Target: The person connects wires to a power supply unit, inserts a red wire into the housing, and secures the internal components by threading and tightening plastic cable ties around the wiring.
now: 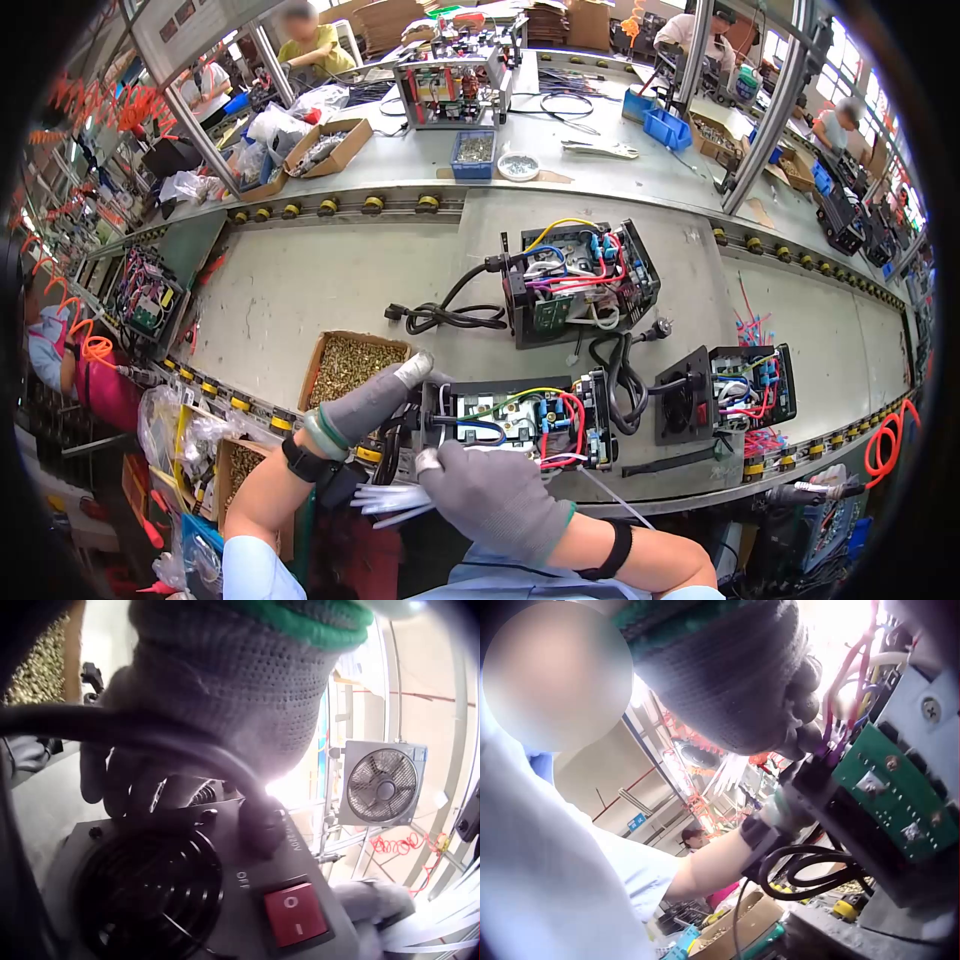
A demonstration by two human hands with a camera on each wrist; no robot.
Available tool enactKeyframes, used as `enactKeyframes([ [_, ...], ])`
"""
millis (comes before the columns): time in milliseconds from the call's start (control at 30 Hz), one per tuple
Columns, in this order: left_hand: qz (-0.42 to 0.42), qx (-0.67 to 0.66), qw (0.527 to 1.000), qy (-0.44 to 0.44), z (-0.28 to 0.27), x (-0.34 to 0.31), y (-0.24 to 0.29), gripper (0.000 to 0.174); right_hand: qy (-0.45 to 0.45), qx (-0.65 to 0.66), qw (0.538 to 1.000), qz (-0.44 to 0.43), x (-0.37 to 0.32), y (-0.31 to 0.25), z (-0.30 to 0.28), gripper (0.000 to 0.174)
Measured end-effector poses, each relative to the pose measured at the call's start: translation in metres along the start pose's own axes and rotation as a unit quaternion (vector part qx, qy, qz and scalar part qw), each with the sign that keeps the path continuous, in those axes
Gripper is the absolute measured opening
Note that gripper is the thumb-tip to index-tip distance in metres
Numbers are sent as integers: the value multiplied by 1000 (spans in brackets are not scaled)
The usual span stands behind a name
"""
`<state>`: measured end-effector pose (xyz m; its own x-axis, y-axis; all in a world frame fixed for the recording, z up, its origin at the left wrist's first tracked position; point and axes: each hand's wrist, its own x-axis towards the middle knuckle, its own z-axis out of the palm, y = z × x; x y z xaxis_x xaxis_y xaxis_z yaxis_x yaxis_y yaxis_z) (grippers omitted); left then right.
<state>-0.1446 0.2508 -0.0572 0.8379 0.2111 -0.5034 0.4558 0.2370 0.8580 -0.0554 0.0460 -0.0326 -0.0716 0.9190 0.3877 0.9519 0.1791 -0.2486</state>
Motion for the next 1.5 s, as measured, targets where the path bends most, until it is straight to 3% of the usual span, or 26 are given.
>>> enactKeyframes([
  [100, 67, 43, 997, 1, -1, -1, 2, 48, 4, 22, 1000, 17, 1, 0, 0, 12],
  [133, 63, 45, 997, 24, 5, -7, 12, 31, -6, 14, 999, 33, 2, -1, 0, 10],
  [167, 59, 44, 997, 23, 7, -7, 11, 31, -17, 7, 999, 50, 3, -2, 0, 9],
  [233, 123, 95, 983, 93, 14, -7, 8, 18, -5, -3, 999, 43, 5, 1, 2, 10],
  [267, 207, 161, 956, 129, 19, -7, 8, 10, 19, 6, 998, 55, 5, 1, 5, 11],
  [300, 205, 160, 957, 129, 18, -8, 7, 10, 47, 11, 997, 64, 7, 3, 8, 12],
  [333, 322, 324, 875, 159, 18, -8, 9, 10, 47, -5, 996, 78, 8, 4, 2, 16],
  [367, 423, 472, 752, 182, 17, -8, 10, 11, 56, 6, 995, 85, 10, 6, -1, 16],
  [433, 456, 472, 730, 192, 22, -10, 8, 16, 112, 21, 989, 93, 10, 16, -3, 15],
  [500, 481, 503, 698, 168, 27, -22, 9, 27, 157, 77, 971, 161, 16, 27, 5, 16],
  [533, 453, 533, 689, 191, 26, -19, -1, 26, 194, 130, 958, 165, 19, 33, 13, 15],
  [567, 390, 473, 762, 210, 32, -21, -11, 21, 228, 184, 941, 169, 21, 38, 19, 14],
  [633, 361, 461, 783, 208, 40, -19, -3, 16, 160, 294, 896, 292, 24, 38, 9, 11],
  [733, 333, 485, 793, 161, 34, -24, 6, 9, 182, 373, 854, 315, 20, 46, 24, 16],
  [833, 330, 461, 810, 149, 33, -25, 7, 9, 180, 403, 842, 311, 20, 41, 17, 12],
  [900, 361, 484, 781, 160, 34, -26, 7, 10, 165, 412, 838, 318, 19, 39, 12, 9],
  [967, 347, 480, 791, 155, 31, -26, 6, 10, 108, 461, 819, 325, 21, 43, 8, 12],
  [1000, 339, 478, 798, 143, 31, -25, 7, 11, 64, 460, 811, 355, 24, 42, 0, 22],
  [1100, 334, 487, 796, 134, 29, -24, 6, 12, 100, 433, 845, 296, 23, 44, 7, 34],
  [1133, 335, 488, 795, 134, 29, -23, 6, 12, 75, 420, 856, 293, 23, 48, 10, 39],
  [1167, 337, 492, 792, 133, 28, -23, 5, 12, 76, 421, 855, 293, 22, 47, 10, 39],
  [1233, 341, 498, 787, 131, 27, -22, 4, 12, 53, 480, 811, 330, 25, 45, 3, 36],
  [1333, 341, 511, 781, 116, 25, -25, 5, 12, -12, 420, 840, 344, 27, 52, 9, 32],
  [1400, 338, 448, 825, 74, 23, -28, 9, 15, 5, 412, 847, 336, 28, 51, 11, 27],
  [1433, 284, 430, 855, 59, 25, -33, 16, 17, 17, 411, 848, 333, 28, 51, 16, 26],
  [1500, 273, 410, 868, 62, 21, -34, 16, 18, 37, 382, 863, 327, 28, 48, 16, 28],
])
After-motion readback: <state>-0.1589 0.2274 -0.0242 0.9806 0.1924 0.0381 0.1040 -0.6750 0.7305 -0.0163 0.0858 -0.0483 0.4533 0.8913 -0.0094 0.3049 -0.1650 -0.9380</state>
